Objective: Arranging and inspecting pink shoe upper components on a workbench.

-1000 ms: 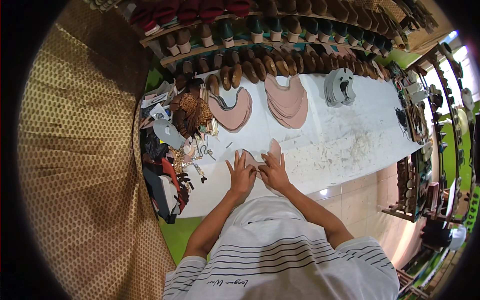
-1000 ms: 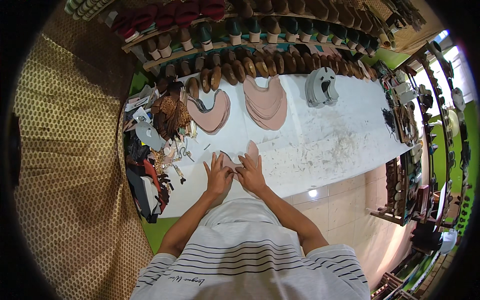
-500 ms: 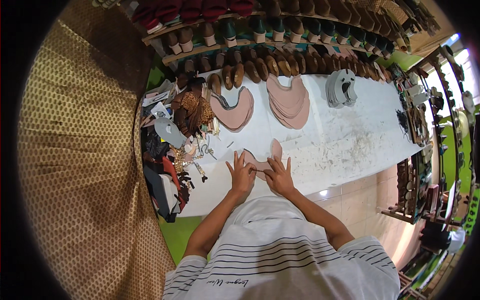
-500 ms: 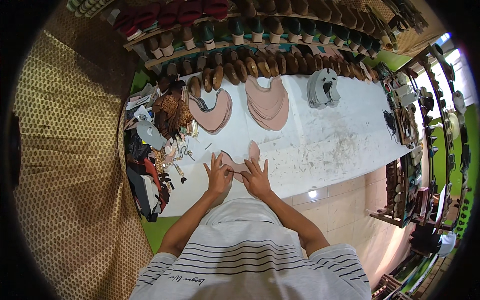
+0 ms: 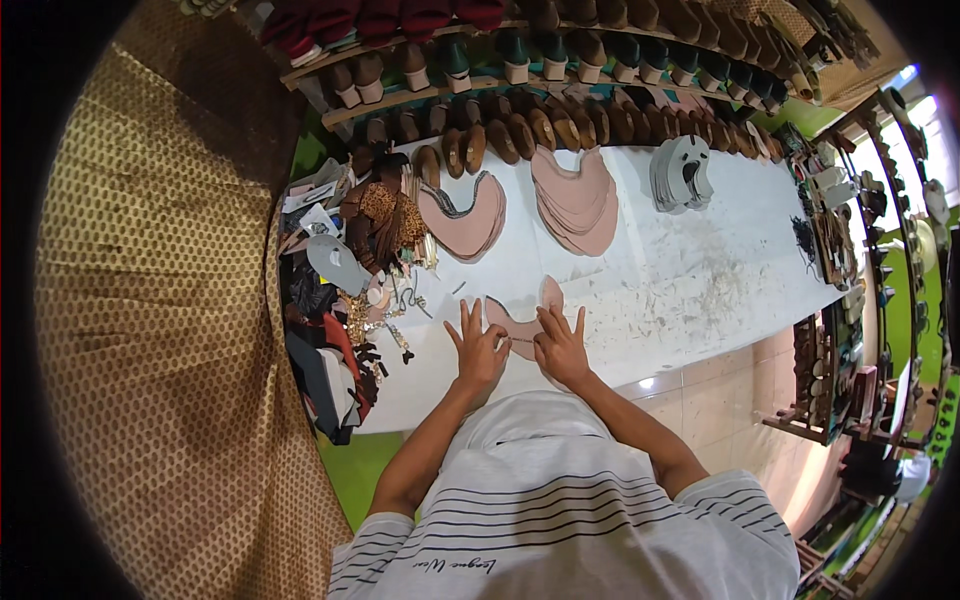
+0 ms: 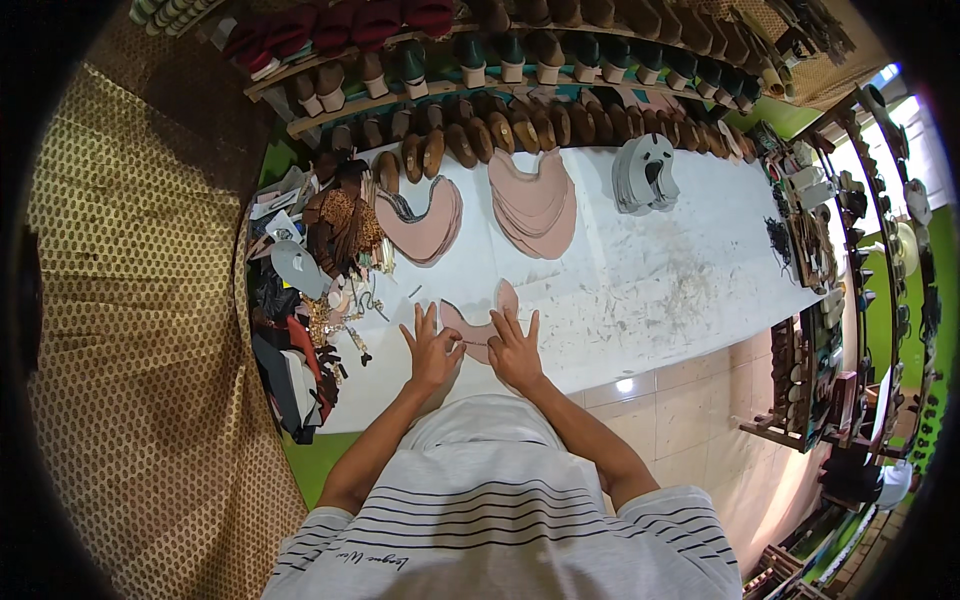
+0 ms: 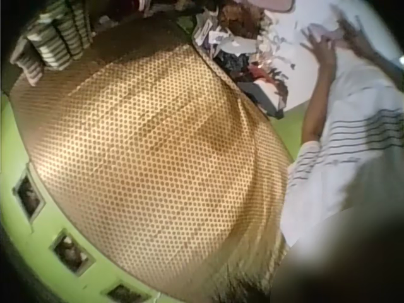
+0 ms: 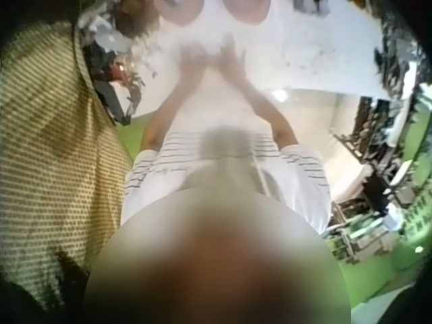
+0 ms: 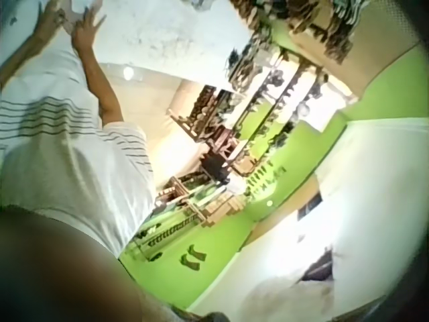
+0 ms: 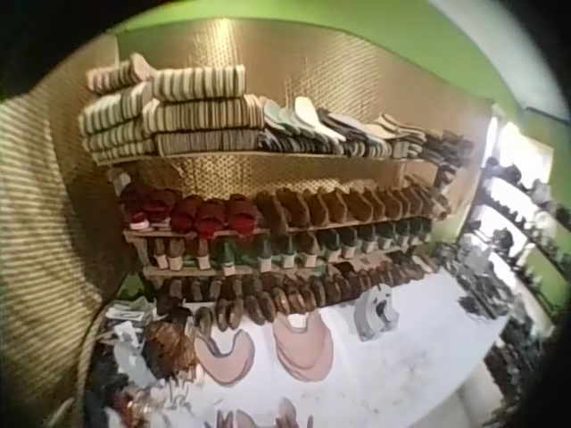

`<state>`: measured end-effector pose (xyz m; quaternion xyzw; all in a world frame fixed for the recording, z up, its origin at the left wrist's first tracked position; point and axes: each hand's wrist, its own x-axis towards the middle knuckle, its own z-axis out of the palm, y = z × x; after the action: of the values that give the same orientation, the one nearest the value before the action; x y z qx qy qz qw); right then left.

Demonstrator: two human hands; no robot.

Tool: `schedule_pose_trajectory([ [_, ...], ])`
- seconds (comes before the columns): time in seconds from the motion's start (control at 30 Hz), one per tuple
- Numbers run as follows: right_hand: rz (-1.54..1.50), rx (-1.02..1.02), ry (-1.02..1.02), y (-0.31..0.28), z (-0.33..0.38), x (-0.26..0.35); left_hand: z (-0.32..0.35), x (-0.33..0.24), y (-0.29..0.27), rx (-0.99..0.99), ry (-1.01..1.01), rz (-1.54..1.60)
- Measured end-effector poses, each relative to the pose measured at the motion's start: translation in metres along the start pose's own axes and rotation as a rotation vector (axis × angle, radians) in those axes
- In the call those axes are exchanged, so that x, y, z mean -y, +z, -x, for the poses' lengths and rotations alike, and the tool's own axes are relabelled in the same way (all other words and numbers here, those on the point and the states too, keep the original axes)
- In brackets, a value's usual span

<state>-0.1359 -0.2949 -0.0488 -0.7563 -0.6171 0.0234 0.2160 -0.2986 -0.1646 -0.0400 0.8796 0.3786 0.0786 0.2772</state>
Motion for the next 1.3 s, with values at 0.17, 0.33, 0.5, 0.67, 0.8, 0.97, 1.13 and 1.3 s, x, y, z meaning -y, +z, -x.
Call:
schedule_pose_trajectory([
  [0.17,0.019,0.021,0.011,-0.006,0.005,-0.011,0.0,0.001,0.0,0.011,0.012,0.006],
  [0.33,-0.022,0.03,0.057,-0.016,-0.001,-0.003,0.002,0.0,-0.002,0.001,0.059,-0.026],
  [0.5,-0.065,0.063,-0.053,-0.007,-0.013,0.012,0.004,-0.003,-0.006,-0.002,0.069,-0.077],
  [0.67,-0.055,0.076,-0.133,0.007,-0.01,0.007,0.004,-0.004,-0.008,-0.024,0.12,-0.051],
  [0.8,-0.143,0.066,0.01,0.01,-0.01,0.011,0.005,-0.001,-0.007,-0.028,0.117,-0.046],
  [0.97,-0.18,0.076,0.092,0.008,-0.011,0.011,0.004,0.001,-0.006,-0.026,0.106,-0.072],
  [1.13,-0.136,0.083,0.086,0.007,-0.011,0.009,0.005,0.003,-0.004,-0.018,0.128,-0.08],
  [1.3,-0.09,0.016,0.058,0.014,-0.008,0.003,0.009,-0.007,-0.008,0.022,0.306,-0.015],
])
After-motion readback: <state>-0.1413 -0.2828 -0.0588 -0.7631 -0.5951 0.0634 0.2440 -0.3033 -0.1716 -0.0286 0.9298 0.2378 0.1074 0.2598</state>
